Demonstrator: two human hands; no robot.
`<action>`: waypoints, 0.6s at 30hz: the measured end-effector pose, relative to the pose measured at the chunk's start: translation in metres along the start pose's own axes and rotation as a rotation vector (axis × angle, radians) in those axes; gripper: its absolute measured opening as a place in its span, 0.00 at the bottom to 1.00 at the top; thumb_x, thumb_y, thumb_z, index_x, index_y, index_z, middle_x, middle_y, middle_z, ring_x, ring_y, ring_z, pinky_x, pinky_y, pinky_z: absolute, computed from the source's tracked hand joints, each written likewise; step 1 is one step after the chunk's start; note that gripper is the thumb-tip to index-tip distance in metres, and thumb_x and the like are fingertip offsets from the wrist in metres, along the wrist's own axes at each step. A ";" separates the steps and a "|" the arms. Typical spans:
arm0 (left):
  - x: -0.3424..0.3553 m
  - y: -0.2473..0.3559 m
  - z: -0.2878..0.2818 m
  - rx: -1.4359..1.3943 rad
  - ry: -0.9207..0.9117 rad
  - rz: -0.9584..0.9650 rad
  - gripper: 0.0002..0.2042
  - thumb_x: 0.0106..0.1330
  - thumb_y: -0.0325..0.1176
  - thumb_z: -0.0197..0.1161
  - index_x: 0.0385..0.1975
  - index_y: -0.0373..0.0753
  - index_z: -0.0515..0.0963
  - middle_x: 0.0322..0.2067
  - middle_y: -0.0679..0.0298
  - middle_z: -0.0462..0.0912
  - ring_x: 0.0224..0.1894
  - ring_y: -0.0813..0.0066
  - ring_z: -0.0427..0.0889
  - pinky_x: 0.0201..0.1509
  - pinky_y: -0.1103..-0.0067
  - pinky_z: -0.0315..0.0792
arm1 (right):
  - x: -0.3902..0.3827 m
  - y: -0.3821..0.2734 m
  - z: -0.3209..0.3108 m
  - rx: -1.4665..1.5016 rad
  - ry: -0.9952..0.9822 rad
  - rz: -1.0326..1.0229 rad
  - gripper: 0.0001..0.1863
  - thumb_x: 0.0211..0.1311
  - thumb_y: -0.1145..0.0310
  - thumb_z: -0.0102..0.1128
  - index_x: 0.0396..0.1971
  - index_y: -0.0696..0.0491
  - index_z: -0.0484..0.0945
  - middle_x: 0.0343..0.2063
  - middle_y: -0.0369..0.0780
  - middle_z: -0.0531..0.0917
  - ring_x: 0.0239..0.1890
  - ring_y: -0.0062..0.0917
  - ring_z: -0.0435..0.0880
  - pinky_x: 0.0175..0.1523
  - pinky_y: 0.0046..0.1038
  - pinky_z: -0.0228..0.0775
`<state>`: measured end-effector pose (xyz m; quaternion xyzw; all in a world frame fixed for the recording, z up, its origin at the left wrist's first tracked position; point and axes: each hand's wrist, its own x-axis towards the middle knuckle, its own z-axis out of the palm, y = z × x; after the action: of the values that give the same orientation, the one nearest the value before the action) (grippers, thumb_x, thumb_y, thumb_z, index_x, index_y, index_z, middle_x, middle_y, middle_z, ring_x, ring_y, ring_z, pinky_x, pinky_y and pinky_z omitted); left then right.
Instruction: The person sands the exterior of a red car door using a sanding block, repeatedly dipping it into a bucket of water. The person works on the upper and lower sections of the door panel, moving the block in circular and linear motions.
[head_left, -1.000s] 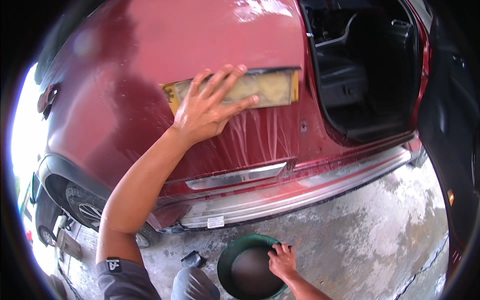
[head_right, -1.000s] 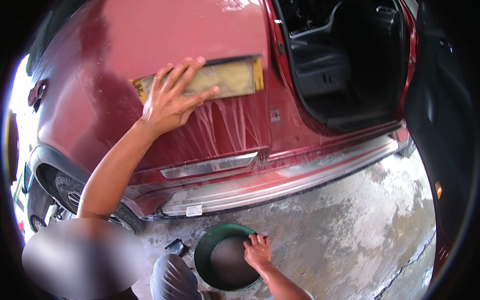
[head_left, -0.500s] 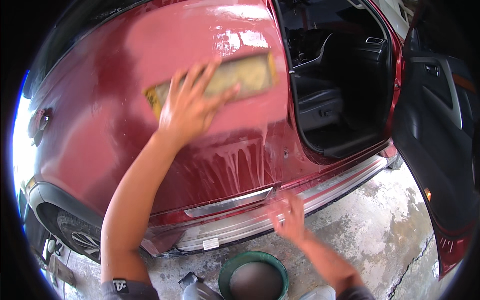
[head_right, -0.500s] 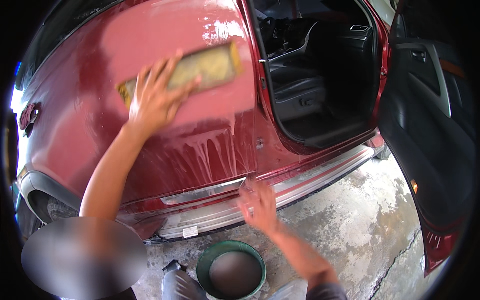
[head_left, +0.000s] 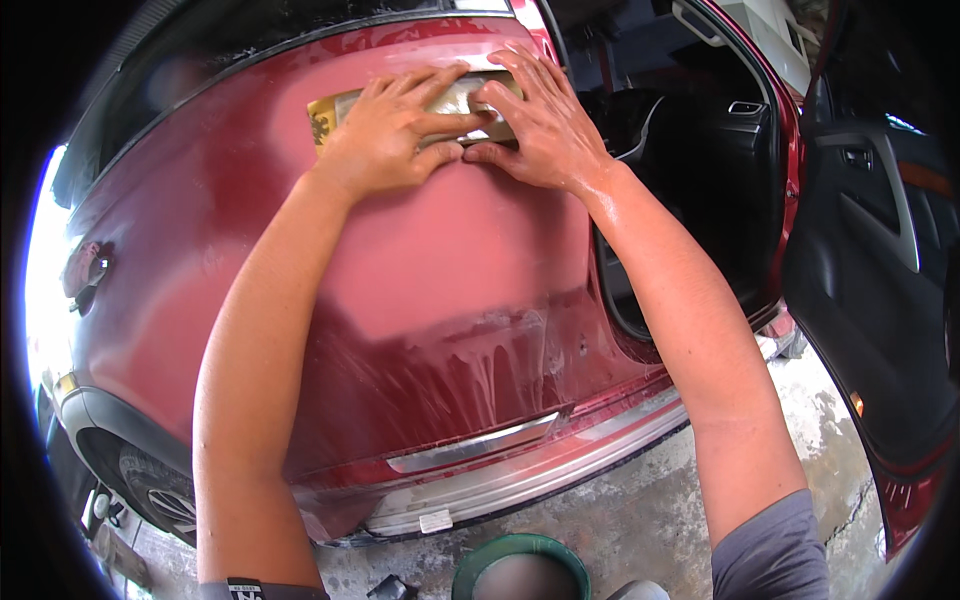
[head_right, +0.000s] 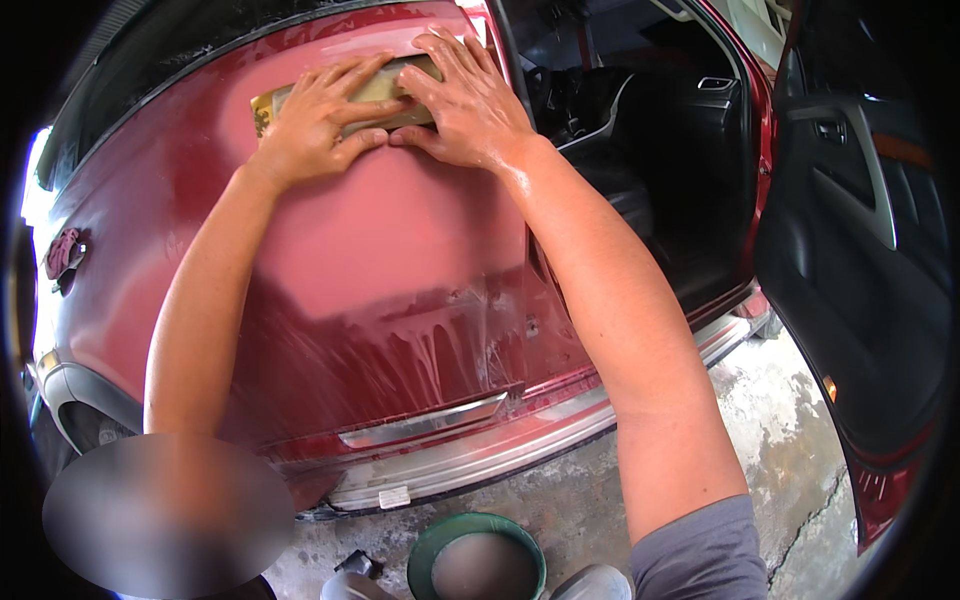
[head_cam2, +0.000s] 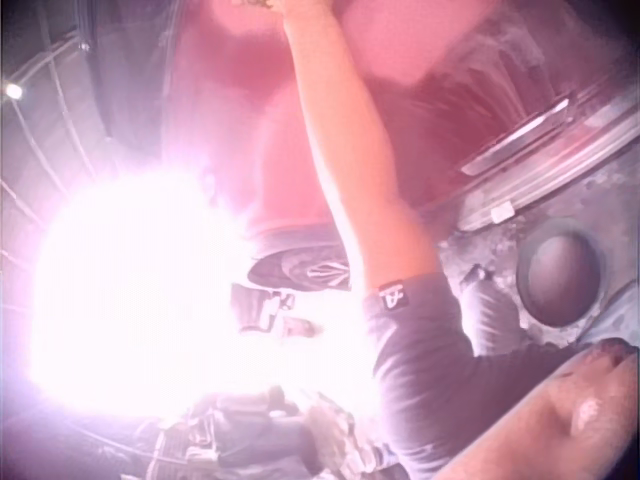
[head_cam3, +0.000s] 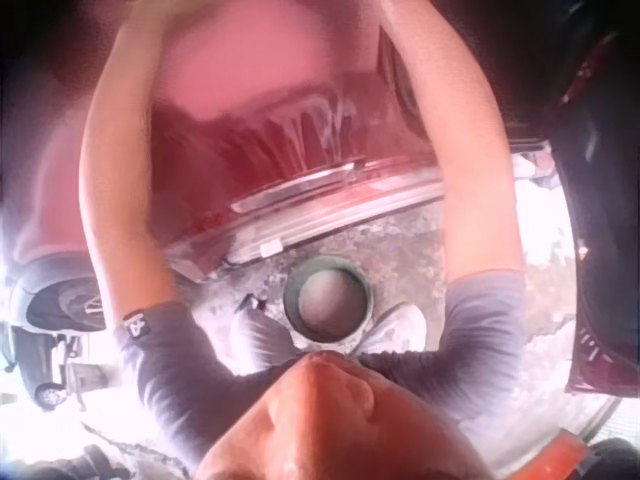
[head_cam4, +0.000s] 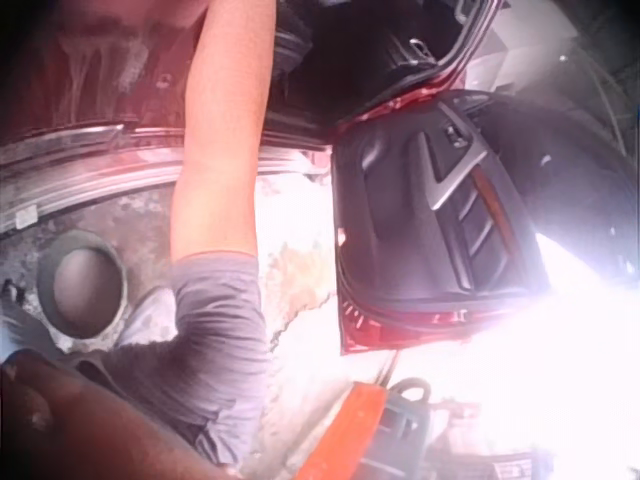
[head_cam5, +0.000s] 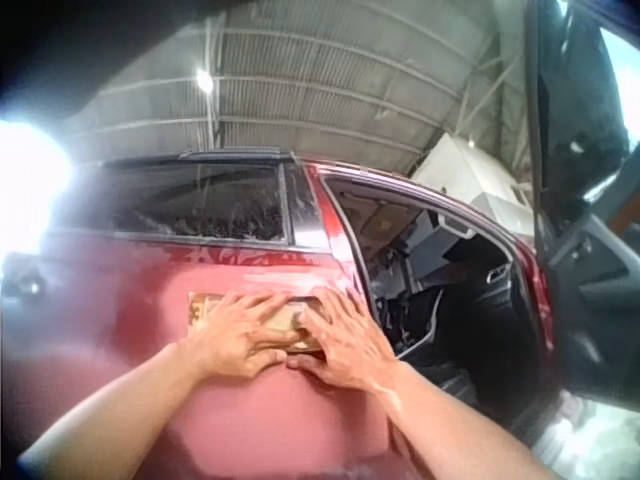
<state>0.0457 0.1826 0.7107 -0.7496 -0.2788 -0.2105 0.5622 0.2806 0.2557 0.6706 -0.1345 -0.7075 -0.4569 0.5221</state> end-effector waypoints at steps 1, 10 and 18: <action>0.000 -0.002 0.002 -0.035 0.006 0.008 0.22 0.67 0.47 0.70 0.61 0.59 0.85 0.77 0.58 0.67 0.78 0.55 0.64 0.80 0.55 0.56 | 0.000 0.000 0.005 0.041 0.004 0.001 0.30 0.59 0.46 0.77 0.55 0.46 0.77 0.71 0.45 0.73 0.75 0.45 0.68 0.79 0.48 0.53; -0.049 -0.033 -0.029 -0.076 0.014 -0.120 0.32 0.63 0.47 0.74 0.69 0.55 0.79 0.76 0.51 0.67 0.75 0.47 0.68 0.78 0.56 0.61 | 0.014 0.000 -0.010 0.114 -0.133 0.042 0.33 0.54 0.51 0.80 0.59 0.44 0.81 0.70 0.43 0.76 0.74 0.43 0.70 0.79 0.47 0.54; -0.058 0.013 -0.029 -0.012 0.039 -0.179 0.31 0.64 0.43 0.72 0.70 0.49 0.78 0.75 0.51 0.68 0.74 0.45 0.68 0.78 0.55 0.62 | -0.011 -0.008 -0.003 0.107 -0.087 0.004 0.35 0.51 0.48 0.80 0.63 0.30 0.85 0.71 0.36 0.76 0.72 0.40 0.70 0.79 0.46 0.52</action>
<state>0.0100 0.1416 0.6731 -0.7209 -0.3323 -0.2762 0.5418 0.2818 0.2518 0.6576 -0.1278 -0.7526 -0.4112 0.4982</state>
